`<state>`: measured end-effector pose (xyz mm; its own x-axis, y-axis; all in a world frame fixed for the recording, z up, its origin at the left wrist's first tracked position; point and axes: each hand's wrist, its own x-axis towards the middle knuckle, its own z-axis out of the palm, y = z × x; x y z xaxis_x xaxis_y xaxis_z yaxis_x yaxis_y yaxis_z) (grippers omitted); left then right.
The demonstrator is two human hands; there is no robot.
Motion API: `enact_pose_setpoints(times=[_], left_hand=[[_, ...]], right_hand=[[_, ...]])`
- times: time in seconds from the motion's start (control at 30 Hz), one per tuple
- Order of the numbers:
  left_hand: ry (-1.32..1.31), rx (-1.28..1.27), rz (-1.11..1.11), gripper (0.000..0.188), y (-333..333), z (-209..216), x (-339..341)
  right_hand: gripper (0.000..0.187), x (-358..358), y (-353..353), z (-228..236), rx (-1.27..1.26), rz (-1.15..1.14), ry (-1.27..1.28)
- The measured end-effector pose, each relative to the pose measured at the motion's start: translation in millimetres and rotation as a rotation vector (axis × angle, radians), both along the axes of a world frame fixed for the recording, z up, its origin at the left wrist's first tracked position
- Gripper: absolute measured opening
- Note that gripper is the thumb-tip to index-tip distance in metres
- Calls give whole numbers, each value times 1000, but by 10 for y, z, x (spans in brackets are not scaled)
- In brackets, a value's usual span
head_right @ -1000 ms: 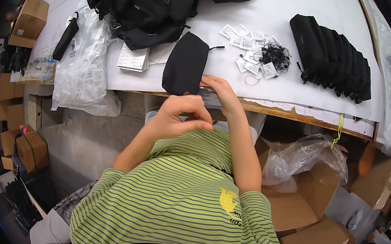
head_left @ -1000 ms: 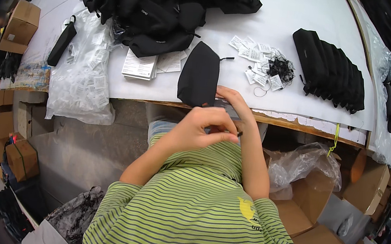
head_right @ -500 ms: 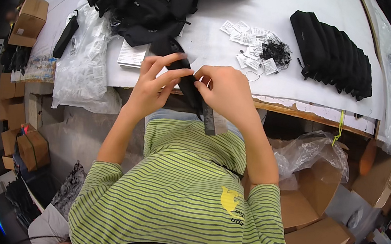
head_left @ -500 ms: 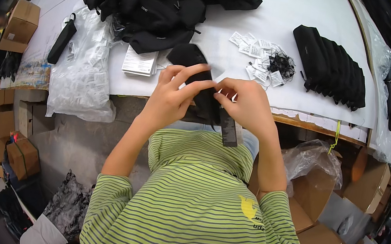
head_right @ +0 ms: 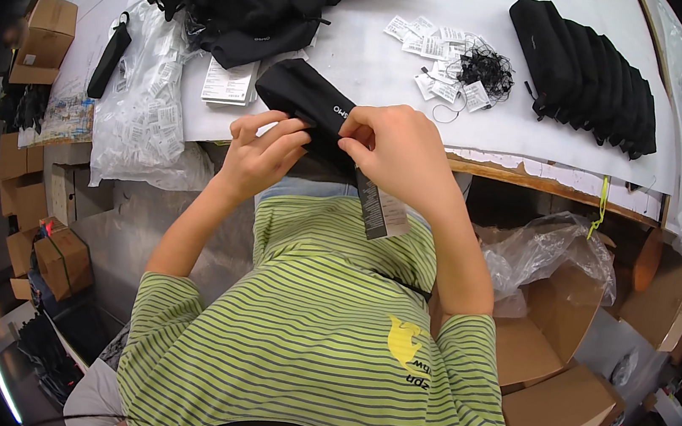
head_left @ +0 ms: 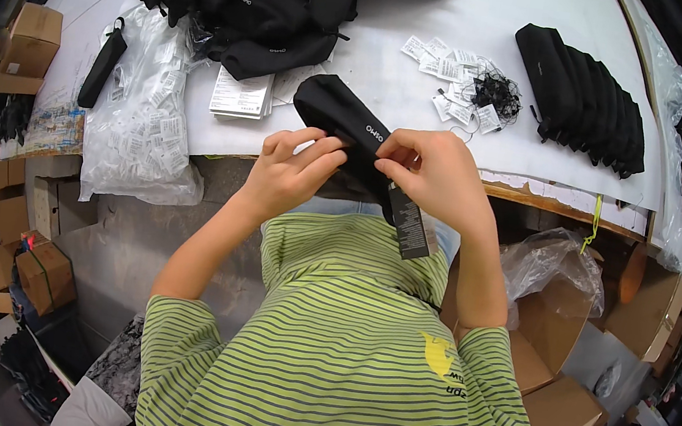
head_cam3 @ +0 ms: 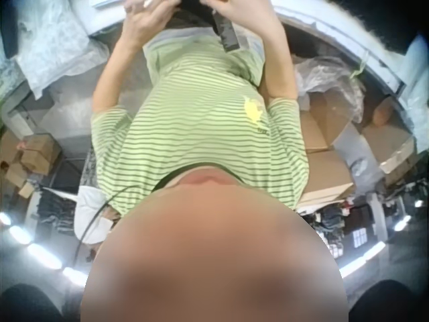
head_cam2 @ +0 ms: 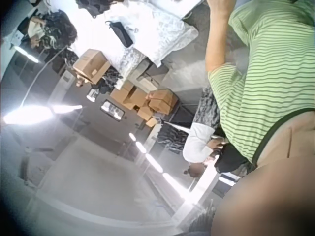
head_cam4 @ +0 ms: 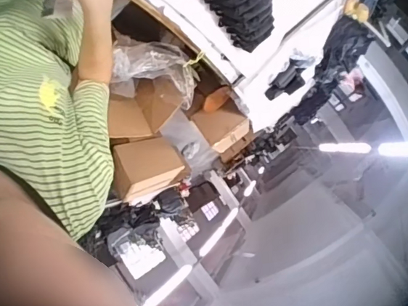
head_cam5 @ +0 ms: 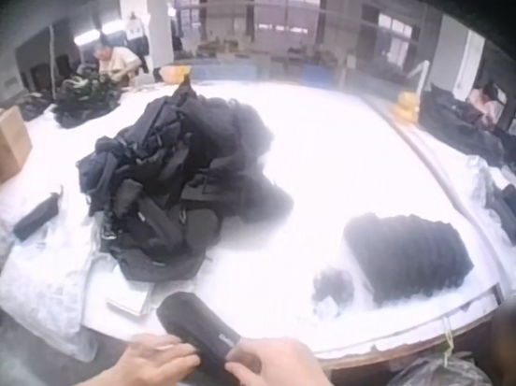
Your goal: The person is assembling or inspecting small black zip cases, possibly for sunglasses, by attaching tags and checking the interior.
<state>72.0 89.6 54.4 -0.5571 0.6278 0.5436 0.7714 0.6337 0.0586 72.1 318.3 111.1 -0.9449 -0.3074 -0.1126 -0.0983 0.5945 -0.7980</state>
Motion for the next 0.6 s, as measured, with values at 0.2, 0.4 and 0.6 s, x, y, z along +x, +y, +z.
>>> enact_pose_setpoints(times=[0.2,0.4,0.6], left_hand=[[4,-54,-51,21,23,-24,-36],[-18,-126,-139,20,-4,-14,-33],[-227,-82,-45,23,-88,91,116]], right_hand=[[12,-29,17,-47,-12,60,-65],[10,-52,44,-124,-88,93,-148],[22,212,205,-257,-380,69,-280]])
